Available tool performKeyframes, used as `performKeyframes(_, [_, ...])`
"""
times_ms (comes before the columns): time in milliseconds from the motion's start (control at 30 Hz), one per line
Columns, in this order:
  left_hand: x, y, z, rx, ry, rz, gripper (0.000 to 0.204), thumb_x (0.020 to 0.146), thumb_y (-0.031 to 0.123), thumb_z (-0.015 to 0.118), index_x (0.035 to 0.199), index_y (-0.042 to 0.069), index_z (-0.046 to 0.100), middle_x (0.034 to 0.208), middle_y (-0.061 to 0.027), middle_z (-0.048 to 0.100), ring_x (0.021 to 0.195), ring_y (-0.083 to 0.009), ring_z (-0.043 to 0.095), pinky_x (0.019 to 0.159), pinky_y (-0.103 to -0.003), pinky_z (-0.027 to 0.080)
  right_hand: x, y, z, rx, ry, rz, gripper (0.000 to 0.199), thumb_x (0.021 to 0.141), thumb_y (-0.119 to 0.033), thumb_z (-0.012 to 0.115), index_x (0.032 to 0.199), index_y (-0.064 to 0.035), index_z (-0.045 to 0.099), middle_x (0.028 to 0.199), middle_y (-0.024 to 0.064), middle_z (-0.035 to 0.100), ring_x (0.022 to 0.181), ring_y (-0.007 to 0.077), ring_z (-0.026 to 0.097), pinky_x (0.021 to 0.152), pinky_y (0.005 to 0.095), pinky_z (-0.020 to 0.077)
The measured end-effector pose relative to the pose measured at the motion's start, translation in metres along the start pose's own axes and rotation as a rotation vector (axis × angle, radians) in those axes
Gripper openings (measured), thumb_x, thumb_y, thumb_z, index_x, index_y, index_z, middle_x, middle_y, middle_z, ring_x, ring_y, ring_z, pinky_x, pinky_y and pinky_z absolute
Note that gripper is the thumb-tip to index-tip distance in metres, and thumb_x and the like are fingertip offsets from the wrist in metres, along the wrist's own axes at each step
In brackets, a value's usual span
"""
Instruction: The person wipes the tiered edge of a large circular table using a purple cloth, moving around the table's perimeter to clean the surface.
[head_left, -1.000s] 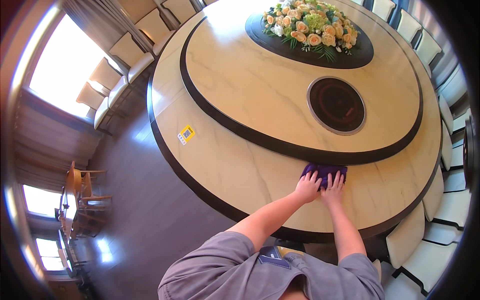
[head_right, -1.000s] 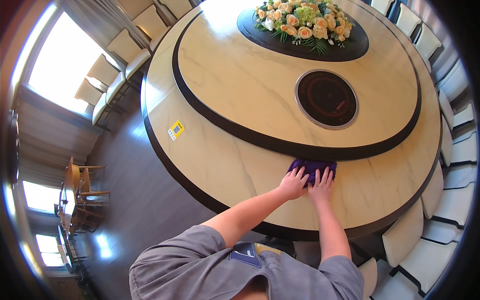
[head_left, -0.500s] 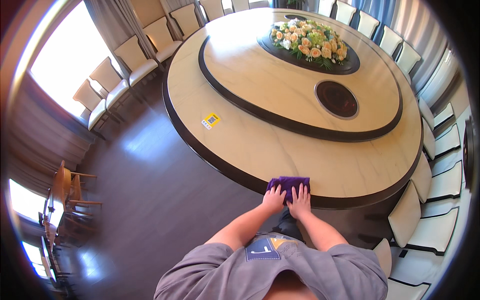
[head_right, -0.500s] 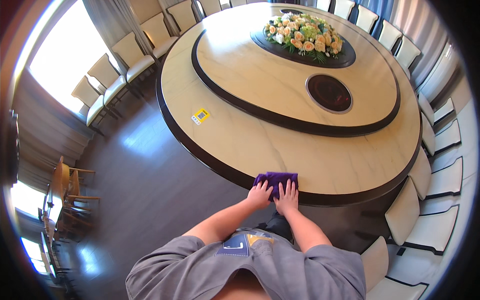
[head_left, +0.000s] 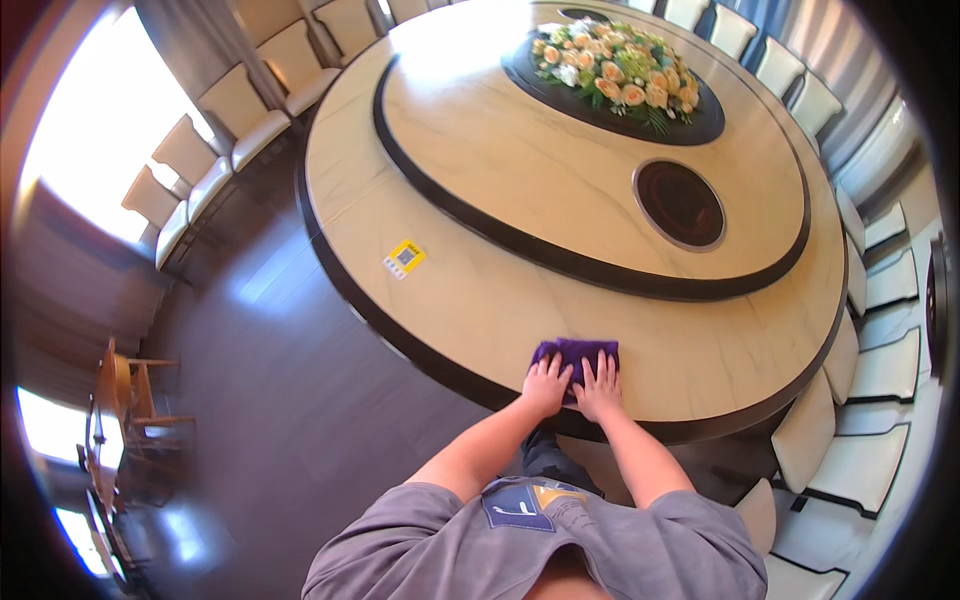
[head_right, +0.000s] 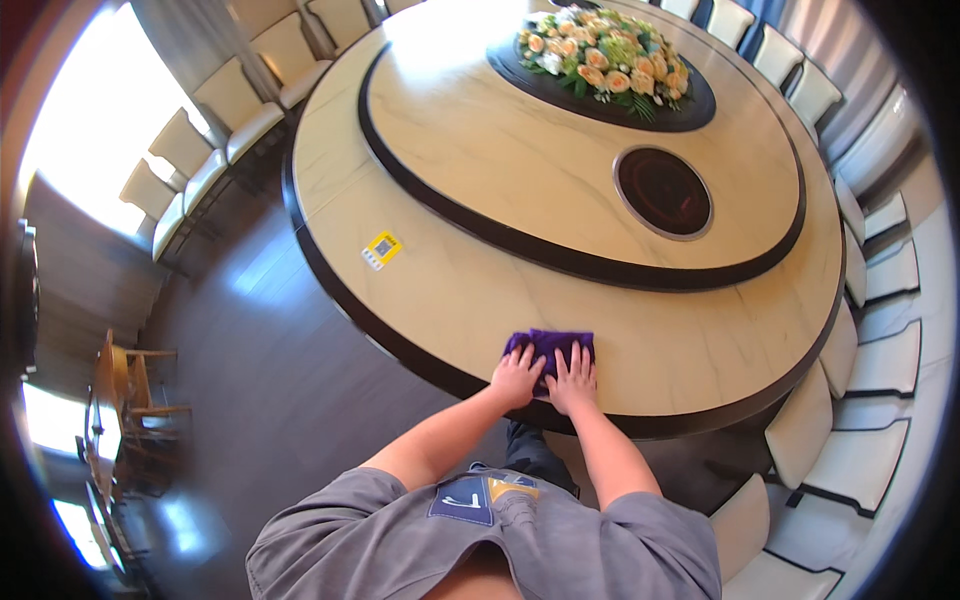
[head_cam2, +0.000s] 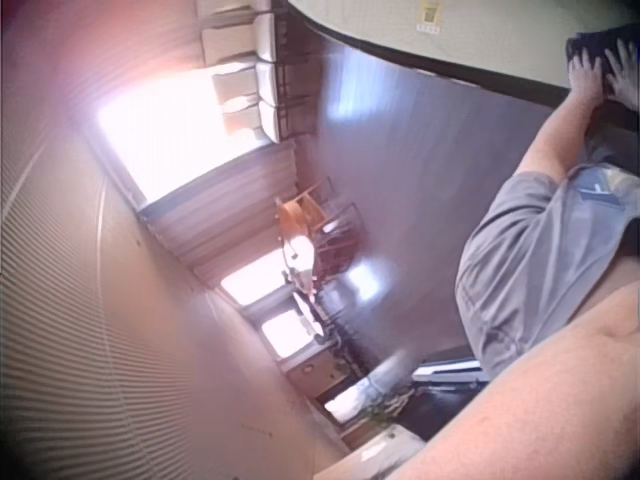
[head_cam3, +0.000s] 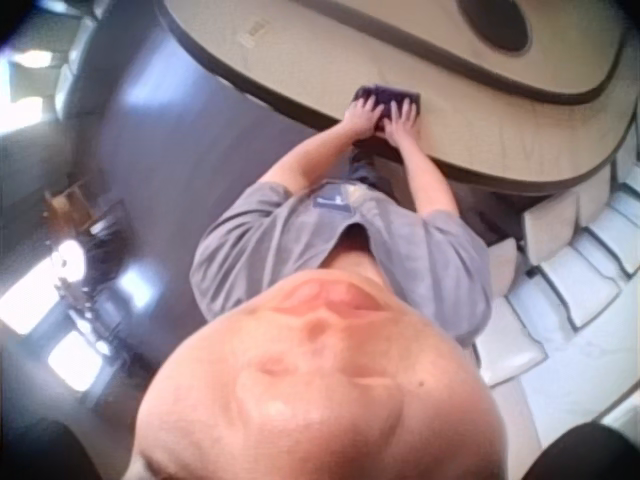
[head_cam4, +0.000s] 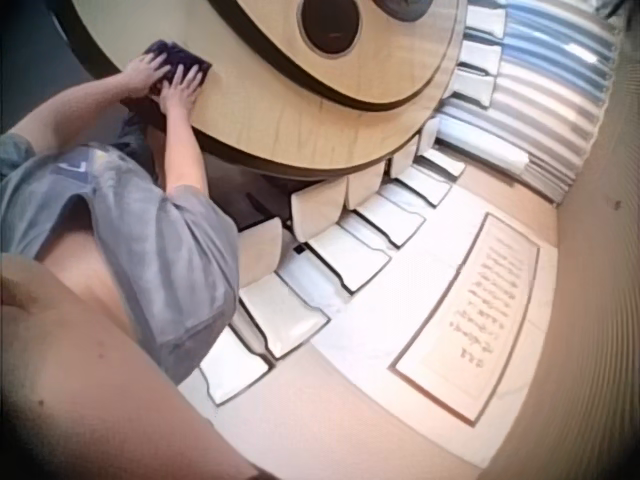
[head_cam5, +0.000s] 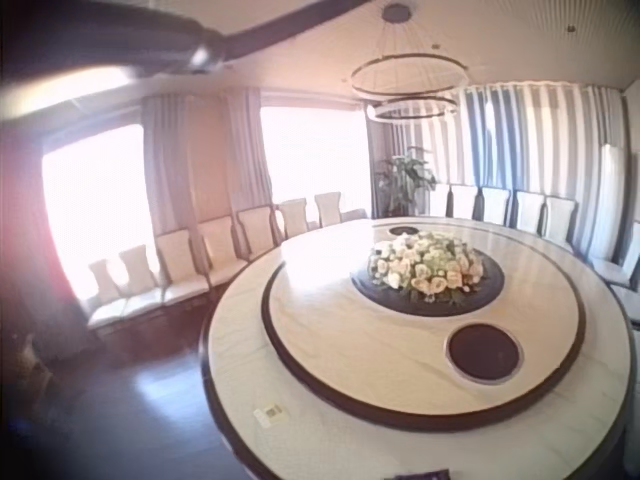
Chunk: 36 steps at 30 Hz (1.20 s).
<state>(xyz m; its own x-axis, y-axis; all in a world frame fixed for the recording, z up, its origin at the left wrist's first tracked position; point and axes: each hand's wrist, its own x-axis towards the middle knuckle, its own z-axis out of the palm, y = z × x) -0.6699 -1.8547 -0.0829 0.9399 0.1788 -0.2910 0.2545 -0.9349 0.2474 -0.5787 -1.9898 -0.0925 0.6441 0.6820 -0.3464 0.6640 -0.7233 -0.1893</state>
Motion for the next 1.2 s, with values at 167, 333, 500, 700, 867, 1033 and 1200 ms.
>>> performKeyframes(167, [0.1,-0.041,-0.054,0.035,-0.03,-0.048,0.069,0.078,0.032,0.065,0.141,0.018,0.04,0.152,-0.0175,0.025,0.137,-0.0361,0.031,0.107,-0.048,0.032,0.113,0.006,-0.04,0.07,0.021,0.017,0.069,0.092,-0.046,0.047,0.15,-0.019,0.02,0.157,0.0153,-0.001,0.144,0.0389,0.002,0.113,0.056,0.0104])
performKeyframes(333, [0.124,-0.059,-0.065,0.071,-0.078,-0.051,0.07,0.08,0.029,0.065,0.144,0.023,0.037,0.154,-0.0137,0.023,0.141,-0.0334,0.025,0.109,-0.046,0.029,0.133,-0.004,-0.033,0.109,0.014,0.086,0.071,0.091,-0.05,0.046,0.151,-0.024,0.018,0.156,0.0168,0.001,0.143,0.0407,0.003,0.113,0.0563,0.0068])
performKeyframes(500, [0.112,-0.055,-0.07,0.056,-0.078,-0.045,0.072,0.08,0.028,0.066,0.145,0.021,0.035,0.155,-0.0179,0.019,0.14,-0.0365,0.025,0.108,-0.046,0.03,0.125,-0.018,-0.053,0.029,-0.125,0.114,0.081,0.09,-0.055,0.046,0.153,-0.0198,0.009,0.157,0.0181,-0.012,0.144,0.0389,-0.007,0.114,0.055,0.0051])
performKeyframes(700, [0.032,-0.078,-0.041,0.084,-0.072,0.012,0.073,0.08,0.028,0.066,0.146,0.021,0.034,0.153,-0.0201,0.021,0.139,-0.0372,0.026,0.108,-0.047,0.031,0.059,-0.074,-0.025,-0.001,-0.11,0.115,0.085,0.089,-0.056,0.048,0.153,-0.0176,0.006,0.157,0.0183,-0.011,0.144,0.038,-0.007,0.114,0.0553,0.0049])
performKeyframes(867, [-0.072,-0.107,-0.036,0.128,-0.207,0.065,0.072,0.084,0.029,0.063,0.148,0.022,0.03,0.155,-0.02,0.016,0.141,-0.0377,0.023,0.109,-0.047,0.03,-0.019,-0.15,0.012,0.019,-0.136,0.13,0.085,0.089,-0.056,0.048,0.153,-0.0172,0.006,0.157,0.0185,-0.011,0.145,0.0377,-0.007,0.114,0.0541,0.0055])
performKeyframes(1033, [-0.126,-0.143,-0.012,0.119,-0.209,0.063,0.076,0.082,0.031,0.062,0.149,0.021,0.027,0.154,-0.0221,0.017,0.141,-0.0405,0.023,0.112,-0.046,0.027,-0.056,-0.211,0.024,0.04,-0.195,0.161,0.083,0.091,-0.054,0.047,0.153,-0.0192,0.004,0.157,0.0162,-0.011,0.145,0.0351,-0.008,0.114,0.0551,0.0054])
performKeyframes(1200, [-0.119,-0.156,-0.019,0.071,-0.242,0.106,0.072,0.083,0.033,0.061,0.147,0.021,0.031,0.153,-0.022,0.022,0.139,-0.0421,0.026,0.112,-0.047,0.026,-0.041,-0.217,0.031,0.065,-0.175,0.217,0.084,0.089,-0.056,0.049,0.153,-0.0207,0.006,0.157,0.0154,-0.012,0.145,0.0353,-0.009,0.114,0.0552,0.0054])
